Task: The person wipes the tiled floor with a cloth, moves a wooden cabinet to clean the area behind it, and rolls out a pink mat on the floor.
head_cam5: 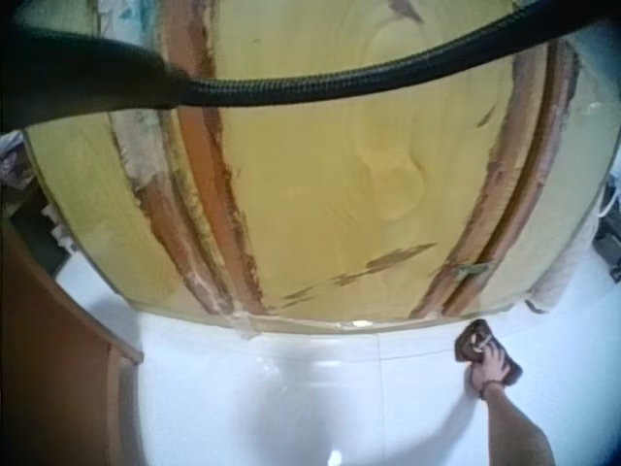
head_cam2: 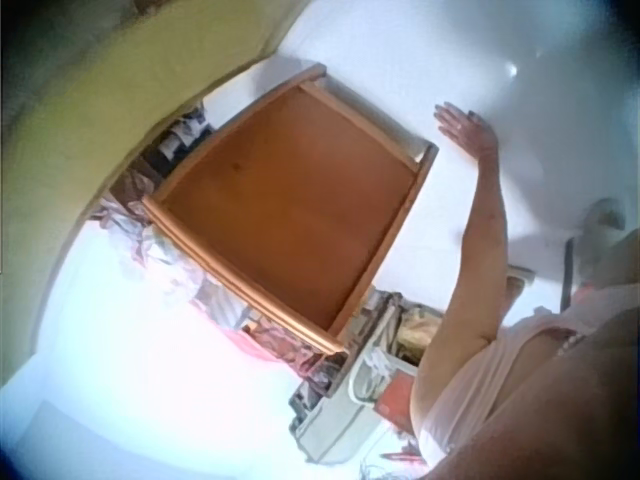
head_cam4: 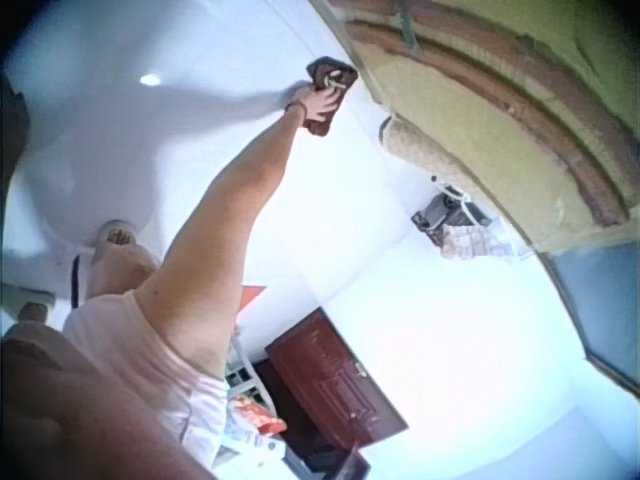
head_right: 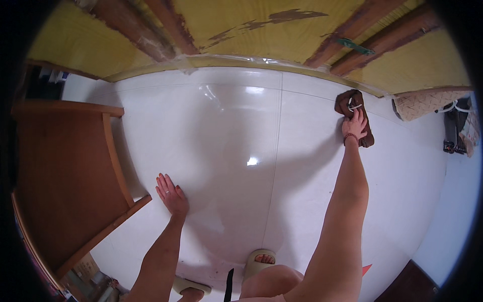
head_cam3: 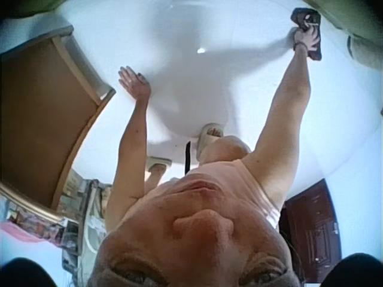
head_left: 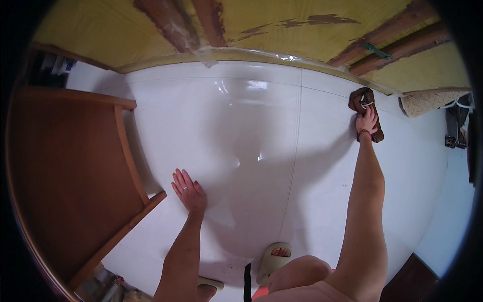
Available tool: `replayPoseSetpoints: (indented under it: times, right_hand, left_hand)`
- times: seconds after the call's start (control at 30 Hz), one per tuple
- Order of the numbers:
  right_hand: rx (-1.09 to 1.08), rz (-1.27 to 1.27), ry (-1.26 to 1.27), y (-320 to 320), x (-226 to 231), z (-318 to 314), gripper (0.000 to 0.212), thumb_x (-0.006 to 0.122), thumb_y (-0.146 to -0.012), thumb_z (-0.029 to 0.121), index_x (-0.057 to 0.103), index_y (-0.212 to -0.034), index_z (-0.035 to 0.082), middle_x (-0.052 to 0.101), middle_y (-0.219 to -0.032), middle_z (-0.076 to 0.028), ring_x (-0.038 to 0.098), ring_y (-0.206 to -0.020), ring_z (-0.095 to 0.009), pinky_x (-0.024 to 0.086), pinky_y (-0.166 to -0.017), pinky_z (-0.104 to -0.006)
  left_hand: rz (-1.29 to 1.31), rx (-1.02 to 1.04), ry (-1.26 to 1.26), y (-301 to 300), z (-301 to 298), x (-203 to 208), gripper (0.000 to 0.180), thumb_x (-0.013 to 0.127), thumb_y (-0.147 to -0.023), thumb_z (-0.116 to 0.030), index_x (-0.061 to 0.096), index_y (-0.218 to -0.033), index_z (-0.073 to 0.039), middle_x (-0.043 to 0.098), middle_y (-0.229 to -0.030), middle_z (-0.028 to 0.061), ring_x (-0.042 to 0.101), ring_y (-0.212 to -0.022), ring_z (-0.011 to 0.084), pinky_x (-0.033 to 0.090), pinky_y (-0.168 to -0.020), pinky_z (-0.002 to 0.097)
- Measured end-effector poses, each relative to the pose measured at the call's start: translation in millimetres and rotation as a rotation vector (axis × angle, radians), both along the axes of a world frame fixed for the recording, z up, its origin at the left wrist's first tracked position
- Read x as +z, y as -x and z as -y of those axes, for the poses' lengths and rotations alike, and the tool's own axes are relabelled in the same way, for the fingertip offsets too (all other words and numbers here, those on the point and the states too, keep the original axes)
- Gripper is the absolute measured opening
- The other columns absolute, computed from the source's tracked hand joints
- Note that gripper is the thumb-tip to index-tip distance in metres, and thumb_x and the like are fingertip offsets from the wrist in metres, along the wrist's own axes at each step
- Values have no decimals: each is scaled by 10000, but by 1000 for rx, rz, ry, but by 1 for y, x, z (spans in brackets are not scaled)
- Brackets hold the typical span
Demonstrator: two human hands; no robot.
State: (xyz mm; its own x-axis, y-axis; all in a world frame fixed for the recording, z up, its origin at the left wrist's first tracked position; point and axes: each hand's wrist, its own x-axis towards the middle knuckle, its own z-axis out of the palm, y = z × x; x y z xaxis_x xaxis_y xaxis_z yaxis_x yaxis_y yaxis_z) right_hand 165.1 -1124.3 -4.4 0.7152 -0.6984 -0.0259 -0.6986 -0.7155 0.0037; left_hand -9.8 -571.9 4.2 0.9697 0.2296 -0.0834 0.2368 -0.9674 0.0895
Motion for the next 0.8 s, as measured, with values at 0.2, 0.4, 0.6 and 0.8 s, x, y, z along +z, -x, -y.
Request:
replayPoseSetpoints:
  times: [0.2,0.4,0.6,0.8]
  right_hand:
    - [507,306,-23,-33,0,-154,453,533,-632,298,498,-1063,164,343,-1289,-23,222,-1225,-277,160,-925,-564]
    - [763,206,-165,-77,18,-333,568,639,-616,454,500,-1086,166,328,-1300,-34,175,-1241,-302,117,-929,-601]
    - [986,32,-337,-112,34,-468,584,604,-655,452,446,-1152,187,296,-1323,-90,161,-1247,-355,87,-934,-626]
    - [1182,54,-384,-130,26,-494,631,638,-627,425,412,-1193,258,303,-1331,-7,198,-1254,-265,118,-975,-569]
  left_hand:
    - [2,-4,-32,1,0,-2,523,325,-818,-211,234,-1285,4,165,-1374,160,124,-1278,313,91,-1027,461]
    - [-46,8,-8,-1,2,0,524,326,-821,-223,235,-1285,2,153,-1376,160,124,-1277,308,85,-1029,461]
    - [-45,20,33,0,1,3,509,319,-823,-214,257,-1278,6,182,-1367,163,138,-1275,312,97,-1025,458]
    - [-41,14,54,-1,-1,1,524,361,-815,-206,246,-1282,0,180,-1367,164,148,-1271,318,97,-1022,466]
